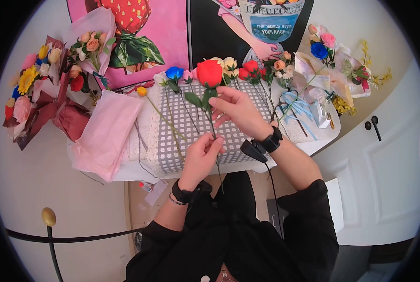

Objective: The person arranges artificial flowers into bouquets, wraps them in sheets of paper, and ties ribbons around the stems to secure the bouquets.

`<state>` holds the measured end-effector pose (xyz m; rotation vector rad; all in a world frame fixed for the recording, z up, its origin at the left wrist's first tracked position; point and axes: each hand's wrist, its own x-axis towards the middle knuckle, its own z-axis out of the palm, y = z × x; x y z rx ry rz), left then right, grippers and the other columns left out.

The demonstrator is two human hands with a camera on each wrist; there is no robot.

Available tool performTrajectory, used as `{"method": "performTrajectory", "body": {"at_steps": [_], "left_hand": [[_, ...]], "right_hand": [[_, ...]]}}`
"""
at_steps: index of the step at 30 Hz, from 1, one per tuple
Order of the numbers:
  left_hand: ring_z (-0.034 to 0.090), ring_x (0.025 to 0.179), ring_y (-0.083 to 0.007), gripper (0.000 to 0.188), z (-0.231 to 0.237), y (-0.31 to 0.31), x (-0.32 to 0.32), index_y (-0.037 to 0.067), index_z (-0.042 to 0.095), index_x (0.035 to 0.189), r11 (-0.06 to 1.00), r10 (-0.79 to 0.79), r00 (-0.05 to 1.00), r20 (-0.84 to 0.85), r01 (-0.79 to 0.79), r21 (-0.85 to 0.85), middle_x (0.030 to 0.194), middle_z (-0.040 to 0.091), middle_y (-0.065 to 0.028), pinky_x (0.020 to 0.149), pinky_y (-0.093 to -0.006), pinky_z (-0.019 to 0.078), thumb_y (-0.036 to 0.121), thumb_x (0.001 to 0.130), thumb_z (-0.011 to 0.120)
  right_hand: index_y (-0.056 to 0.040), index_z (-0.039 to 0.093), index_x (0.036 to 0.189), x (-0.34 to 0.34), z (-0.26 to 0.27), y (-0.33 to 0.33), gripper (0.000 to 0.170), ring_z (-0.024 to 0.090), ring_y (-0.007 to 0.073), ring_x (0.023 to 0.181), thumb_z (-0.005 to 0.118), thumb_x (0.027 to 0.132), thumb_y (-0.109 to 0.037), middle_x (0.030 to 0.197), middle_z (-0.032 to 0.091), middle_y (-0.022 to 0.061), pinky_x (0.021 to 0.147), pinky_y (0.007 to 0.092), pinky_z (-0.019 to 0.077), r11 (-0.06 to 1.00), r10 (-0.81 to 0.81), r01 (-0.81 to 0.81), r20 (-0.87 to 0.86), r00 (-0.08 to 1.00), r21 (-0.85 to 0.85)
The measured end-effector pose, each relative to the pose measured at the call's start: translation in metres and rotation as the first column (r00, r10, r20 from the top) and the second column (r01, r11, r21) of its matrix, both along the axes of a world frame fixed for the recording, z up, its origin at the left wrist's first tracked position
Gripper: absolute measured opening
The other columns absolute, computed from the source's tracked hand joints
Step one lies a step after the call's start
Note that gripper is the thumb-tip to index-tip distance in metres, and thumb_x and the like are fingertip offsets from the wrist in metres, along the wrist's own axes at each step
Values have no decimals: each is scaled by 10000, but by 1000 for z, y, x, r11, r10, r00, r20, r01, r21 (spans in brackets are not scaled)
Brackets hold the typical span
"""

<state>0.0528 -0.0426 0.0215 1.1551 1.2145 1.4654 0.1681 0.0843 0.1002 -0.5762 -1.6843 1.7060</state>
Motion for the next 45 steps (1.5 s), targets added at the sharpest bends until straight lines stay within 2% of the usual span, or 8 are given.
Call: {"method": "performTrajectory", "body": {"at_steps": [3,4,5,11,24,29,36,45], "left_hand": [[502,561,-35,195,2,-4,-15,0,605,941,996,40,999,-3,-40,-83,725,636,-13,507,-203,398,190,984,597],[468,507,-33,183,0,-5,-24,18,619,968,996,41,999,-3,-41,-79,708,636,-11,456,-208,360,195,994,580],[468,507,-33,183,-2,-8,-32,18,619,968,997,20,1000,1,-20,-77,708,636,-11,456,-208,360,195,994,580],[454,466,-29,176,-7,-16,-78,29,623,1040,987,159,986,41,-157,-37,709,615,0,412,-182,331,193,997,576],[468,465,-31,188,-16,1,-83,41,615,1037,976,215,964,155,-210,-48,722,595,12,406,-181,336,222,995,585],[456,469,-24,226,-23,1,-96,44,620,1075,958,287,940,183,-285,-34,713,589,26,415,-171,326,253,1000,578],[441,499,-23,217,-27,-10,-101,40,623,1068,927,371,912,176,-376,-8,692,569,33,449,-167,336,241,1000,577],[452,542,-33,195,-25,-40,-111,27,616,1057,844,520,829,206,-535,26,690,562,24,482,-175,351,207,1006,560]], "right_hand": [[3,635,1186,20,1,6,298,688,185,733,625,939,-164,851,689,113,636,314,578,1000,20,-20,3,1000,-14],[-32,639,1192,38,-1,22,294,692,242,752,607,920,-138,836,693,147,662,349,574,890,-104,-16,237,966,456],[-66,643,1199,59,-4,39,307,697,298,772,590,900,-113,820,696,180,688,384,570,583,-315,-138,380,870,801],[-123,666,1106,208,-20,125,313,672,370,794,524,834,-60,830,680,186,683,483,534,305,-913,-266,360,192,915],[-111,649,1033,171,44,69,189,673,305,722,622,874,-210,752,663,101,592,437,534,-182,-922,-211,-92,376,960],[-86,698,918,115,60,32,194,666,310,668,601,917,-254,682,657,128,587,436,522,-1,-897,-182,79,435,983],[-40,674,747,22,18,14,431,454,109,447,530,993,-364,507,484,13,446,282,365,930,-12,-214,605,796,300],[-30,613,738,-98,-39,36,409,409,140,344,503,957,-358,483,456,15,350,309,314,918,314,-397,582,750,17]]}}
